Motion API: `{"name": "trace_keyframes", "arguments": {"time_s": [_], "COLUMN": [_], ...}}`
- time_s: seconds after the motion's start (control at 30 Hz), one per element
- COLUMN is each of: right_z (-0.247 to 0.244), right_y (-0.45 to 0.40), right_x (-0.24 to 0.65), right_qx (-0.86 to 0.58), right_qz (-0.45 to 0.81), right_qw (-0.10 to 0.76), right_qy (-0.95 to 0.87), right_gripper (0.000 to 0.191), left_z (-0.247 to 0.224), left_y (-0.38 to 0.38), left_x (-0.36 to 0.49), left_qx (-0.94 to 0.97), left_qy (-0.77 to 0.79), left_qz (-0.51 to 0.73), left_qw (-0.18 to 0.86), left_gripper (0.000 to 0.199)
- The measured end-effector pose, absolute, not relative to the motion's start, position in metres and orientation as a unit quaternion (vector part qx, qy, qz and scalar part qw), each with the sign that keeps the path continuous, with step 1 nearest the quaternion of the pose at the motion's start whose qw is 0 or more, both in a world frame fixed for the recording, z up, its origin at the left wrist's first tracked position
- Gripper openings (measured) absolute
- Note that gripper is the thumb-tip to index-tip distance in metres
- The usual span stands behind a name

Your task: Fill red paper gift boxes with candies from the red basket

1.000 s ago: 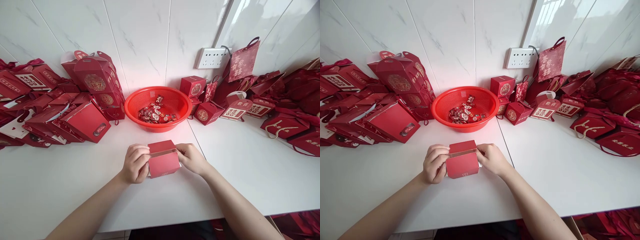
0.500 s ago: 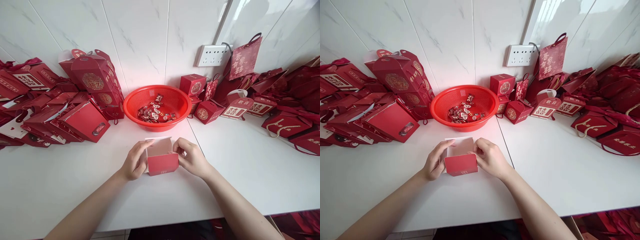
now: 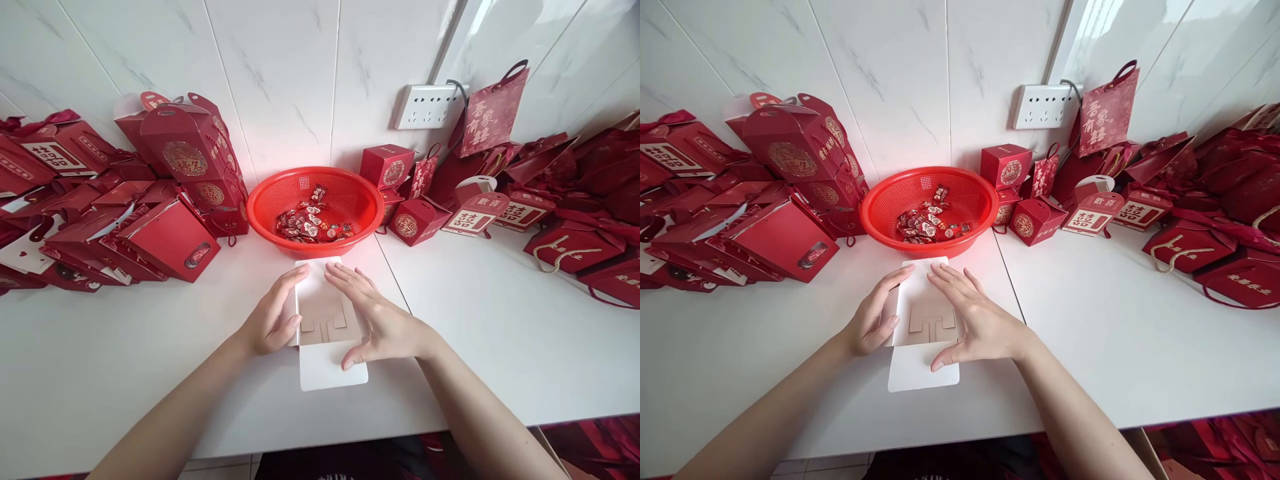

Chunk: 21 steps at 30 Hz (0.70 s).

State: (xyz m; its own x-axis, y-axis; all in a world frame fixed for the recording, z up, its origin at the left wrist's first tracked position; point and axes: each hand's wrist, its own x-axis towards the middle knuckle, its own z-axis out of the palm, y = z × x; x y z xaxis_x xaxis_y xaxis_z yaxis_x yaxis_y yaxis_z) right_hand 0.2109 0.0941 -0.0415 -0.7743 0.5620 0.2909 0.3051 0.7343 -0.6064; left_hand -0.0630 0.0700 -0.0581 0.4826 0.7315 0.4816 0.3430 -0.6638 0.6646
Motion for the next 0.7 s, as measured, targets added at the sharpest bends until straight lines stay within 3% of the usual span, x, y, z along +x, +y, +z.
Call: {"name": "trace_keyframes", "arguments": {"time_s": [0.23,0.47,0.7], "right_z": [-0.035,-0.036,-0.051], "right_y": [0.086,0.086,0.098], "right_x": [0.206,0.203,0.208], "right_qx": [-0.285,-0.282,-0.253], "right_qz": [0.253,0.259,0.308], "right_qw": [0.244,0.263,0.286], "right_qy": [-0.892,-0.885,-0.871], "right_gripper": [0.11,0.104,0.113], "left_z": [-0.055,-0.043,-0.057], "left_y": [0.071,0.065,0.066], "left_x": [-0.069,-0.072,-0.069], "left_qx": [0.777,0.858,0.799], "left_qy": [0.394,0.371,0.397], "left_qz": [0.302,0.247,0.317], "left_qw": [0.387,0.256,0.321], "left_gripper": [0.08,0.124,0.112]}}
